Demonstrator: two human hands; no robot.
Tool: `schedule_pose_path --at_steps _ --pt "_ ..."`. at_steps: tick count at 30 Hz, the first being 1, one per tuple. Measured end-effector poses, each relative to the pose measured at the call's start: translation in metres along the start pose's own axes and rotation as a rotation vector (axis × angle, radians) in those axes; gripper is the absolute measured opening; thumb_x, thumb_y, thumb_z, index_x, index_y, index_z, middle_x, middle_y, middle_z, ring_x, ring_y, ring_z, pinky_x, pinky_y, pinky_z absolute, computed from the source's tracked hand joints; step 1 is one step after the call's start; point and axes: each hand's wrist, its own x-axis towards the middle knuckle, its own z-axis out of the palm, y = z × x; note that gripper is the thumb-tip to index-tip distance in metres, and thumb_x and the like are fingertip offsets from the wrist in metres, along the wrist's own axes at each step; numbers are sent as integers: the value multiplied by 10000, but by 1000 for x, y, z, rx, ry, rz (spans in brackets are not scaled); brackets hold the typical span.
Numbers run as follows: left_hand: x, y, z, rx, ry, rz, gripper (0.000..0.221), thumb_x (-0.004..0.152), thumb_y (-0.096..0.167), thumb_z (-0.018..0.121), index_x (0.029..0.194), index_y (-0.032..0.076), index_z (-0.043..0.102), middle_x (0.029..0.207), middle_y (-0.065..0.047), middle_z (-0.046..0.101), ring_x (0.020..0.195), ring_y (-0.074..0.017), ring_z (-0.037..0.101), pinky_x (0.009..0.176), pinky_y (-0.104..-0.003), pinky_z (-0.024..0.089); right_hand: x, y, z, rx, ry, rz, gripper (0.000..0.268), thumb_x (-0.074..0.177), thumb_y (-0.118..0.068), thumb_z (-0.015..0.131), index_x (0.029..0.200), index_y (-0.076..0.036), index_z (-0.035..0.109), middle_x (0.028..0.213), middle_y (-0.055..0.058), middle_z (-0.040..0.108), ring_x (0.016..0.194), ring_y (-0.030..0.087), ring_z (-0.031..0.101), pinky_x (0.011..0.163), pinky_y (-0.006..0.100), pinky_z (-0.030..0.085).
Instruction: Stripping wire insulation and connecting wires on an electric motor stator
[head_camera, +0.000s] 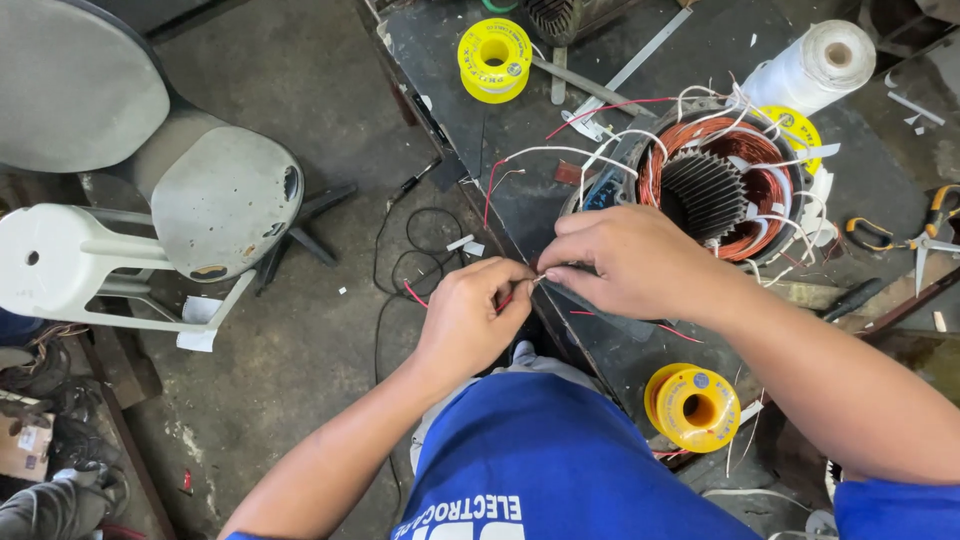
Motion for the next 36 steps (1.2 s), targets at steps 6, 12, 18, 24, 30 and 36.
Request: schedule_pose_path --at_steps 6,12,18,24,30,36 --pt "3 -12 2 -276 -100 -172 122 845 120 676 926 104 767 563 -64 578 543 -150 581 518 -315 482 -18 0 22 -67 296 -146 73 882 -237 656 821 -228 697 630 -42 533 576 204 609 499 336 487" --pt "4 -23 15 -445 -84 -256 105 881 101 659 899 88 762 537 -27 595 548 -69 523 515 -233 452 -46 -7 57 -169 534 -264 116 914 -84 628 862 -128 722 611 -45 527 504 124 533 410 244 415" --pt "2 -6 8 -596 -121 -312 121 900 81 642 894 53 759 548 -44 585 576 -70 484 524 -208 414 -38 -12 124 17 899 -171 97 881 -33 673 926 -69 751 572 -12 416 435 180 522 387 270 461" --pt "3 -9 8 -627 -125 -338 114 896 79 649 898 40 756 542 -38 571 555 -58 491 520 -187 400 -3 14 182 907 895 85 147 871 11 714 978 -47 797 870 145 772 851 274 747 723 388 572" --pt "0 -27 18 -617 -133 -340 113 893 64 660 878 48 772 525 -47 575 499 -51 481 458 -176 395 27 1 170 1187 895 90 196 940 -12 633 1092 -3 757 978 196 722 986 276 667 940 401 485" --pt "-3 -21 17 -701 -76 -435 164 865 36 675 995 -9 765 528 -83 576 464 -57 501 440 -164 423 26 -10 151 1107 827 40 341 1004 -21 552 1340 -38 604 1548 258 406 1432 400 341 1180 533 262"
